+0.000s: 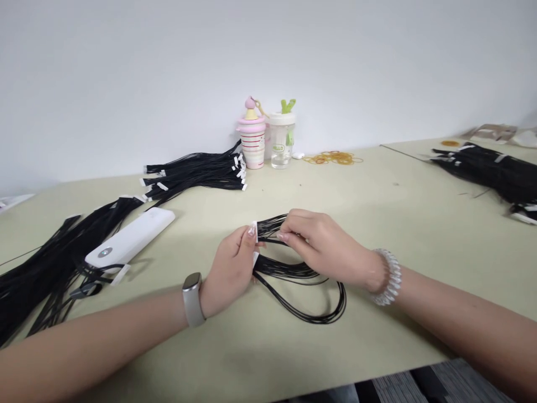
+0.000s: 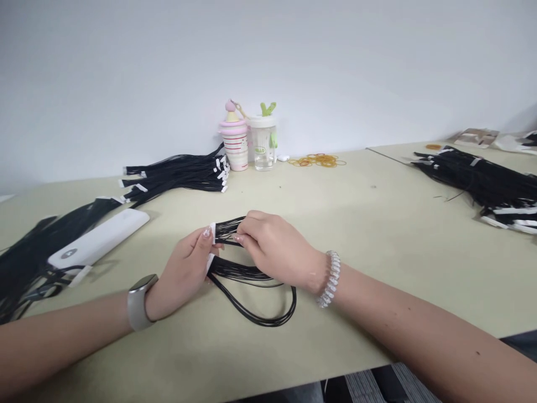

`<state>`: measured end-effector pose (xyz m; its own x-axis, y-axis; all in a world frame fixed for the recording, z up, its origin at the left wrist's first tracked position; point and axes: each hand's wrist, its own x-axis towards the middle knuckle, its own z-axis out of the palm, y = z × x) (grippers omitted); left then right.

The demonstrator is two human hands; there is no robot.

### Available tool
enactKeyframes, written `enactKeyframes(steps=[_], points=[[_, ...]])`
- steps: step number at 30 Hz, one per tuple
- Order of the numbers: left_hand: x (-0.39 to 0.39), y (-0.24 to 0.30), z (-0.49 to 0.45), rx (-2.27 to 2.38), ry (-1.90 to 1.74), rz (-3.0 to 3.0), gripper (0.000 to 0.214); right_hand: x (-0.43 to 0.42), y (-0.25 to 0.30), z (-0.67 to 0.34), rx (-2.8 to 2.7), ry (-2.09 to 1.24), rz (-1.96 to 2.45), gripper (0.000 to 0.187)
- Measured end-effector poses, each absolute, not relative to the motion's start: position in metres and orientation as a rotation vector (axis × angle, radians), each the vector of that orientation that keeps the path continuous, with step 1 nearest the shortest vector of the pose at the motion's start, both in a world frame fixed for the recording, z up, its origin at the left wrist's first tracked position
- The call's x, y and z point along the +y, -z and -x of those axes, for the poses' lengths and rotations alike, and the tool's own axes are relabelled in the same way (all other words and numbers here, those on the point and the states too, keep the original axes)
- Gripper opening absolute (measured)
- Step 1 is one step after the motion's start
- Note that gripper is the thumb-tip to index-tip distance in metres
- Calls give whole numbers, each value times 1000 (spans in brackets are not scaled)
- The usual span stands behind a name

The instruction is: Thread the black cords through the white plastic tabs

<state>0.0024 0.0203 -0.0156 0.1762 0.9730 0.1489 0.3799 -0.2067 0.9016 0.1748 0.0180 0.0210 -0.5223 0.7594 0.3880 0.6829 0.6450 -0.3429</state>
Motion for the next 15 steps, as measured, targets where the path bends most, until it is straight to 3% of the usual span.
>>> enactKeyframes(steps=[15], points=[[19, 10, -4, 1280, -1023, -1888, 37, 15, -10, -163, -2408, -15, 1072, 23]])
